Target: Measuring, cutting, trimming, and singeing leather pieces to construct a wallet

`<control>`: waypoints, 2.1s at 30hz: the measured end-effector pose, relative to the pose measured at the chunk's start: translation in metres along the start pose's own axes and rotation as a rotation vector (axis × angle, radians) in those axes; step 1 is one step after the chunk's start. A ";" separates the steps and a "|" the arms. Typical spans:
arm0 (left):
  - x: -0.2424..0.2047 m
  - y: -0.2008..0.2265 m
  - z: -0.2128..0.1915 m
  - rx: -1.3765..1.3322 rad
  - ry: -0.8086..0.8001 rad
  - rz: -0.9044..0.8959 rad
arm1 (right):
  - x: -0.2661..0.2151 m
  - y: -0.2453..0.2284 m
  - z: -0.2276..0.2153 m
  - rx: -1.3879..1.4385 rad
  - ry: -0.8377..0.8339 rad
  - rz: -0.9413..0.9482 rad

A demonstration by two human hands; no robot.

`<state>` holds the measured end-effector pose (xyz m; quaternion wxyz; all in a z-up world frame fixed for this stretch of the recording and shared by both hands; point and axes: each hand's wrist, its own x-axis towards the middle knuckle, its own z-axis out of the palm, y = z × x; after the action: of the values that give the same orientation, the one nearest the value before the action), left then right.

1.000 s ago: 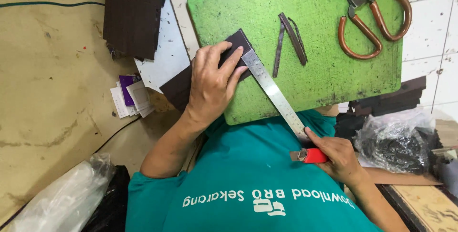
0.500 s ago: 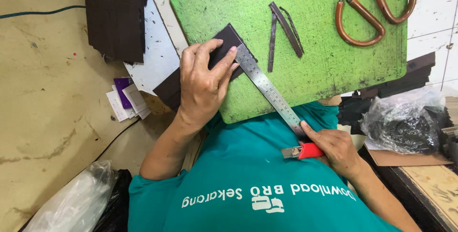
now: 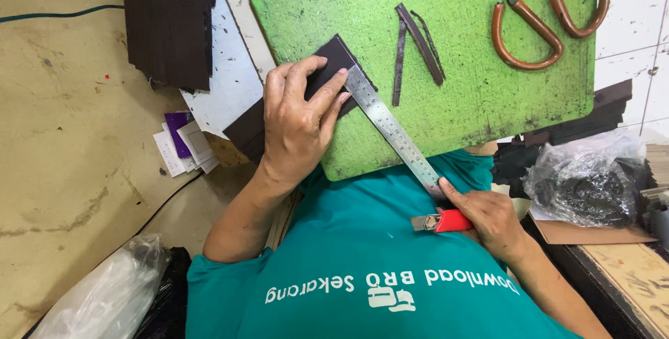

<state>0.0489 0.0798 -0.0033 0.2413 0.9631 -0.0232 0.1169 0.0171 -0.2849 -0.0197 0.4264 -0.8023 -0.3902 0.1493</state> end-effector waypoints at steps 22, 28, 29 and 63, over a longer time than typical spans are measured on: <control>0.009 -0.011 -0.005 -0.179 0.042 -0.119 | 0.015 0.011 0.014 -0.046 0.045 -0.101; 0.015 -0.014 -0.004 -0.181 0.011 -0.148 | 0.020 0.013 0.020 -0.069 0.037 -0.078; 0.017 -0.014 -0.004 -0.184 0.005 -0.153 | 0.022 0.012 0.020 -0.079 0.038 -0.077; 0.010 -0.018 0.000 -0.178 -0.022 -0.182 | 0.010 0.024 0.023 -0.068 0.090 -0.066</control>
<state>0.0606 0.0960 -0.0094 0.3352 0.9372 0.0516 0.0814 0.0232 -0.2723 -0.0516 0.4207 -0.8089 -0.4017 0.0855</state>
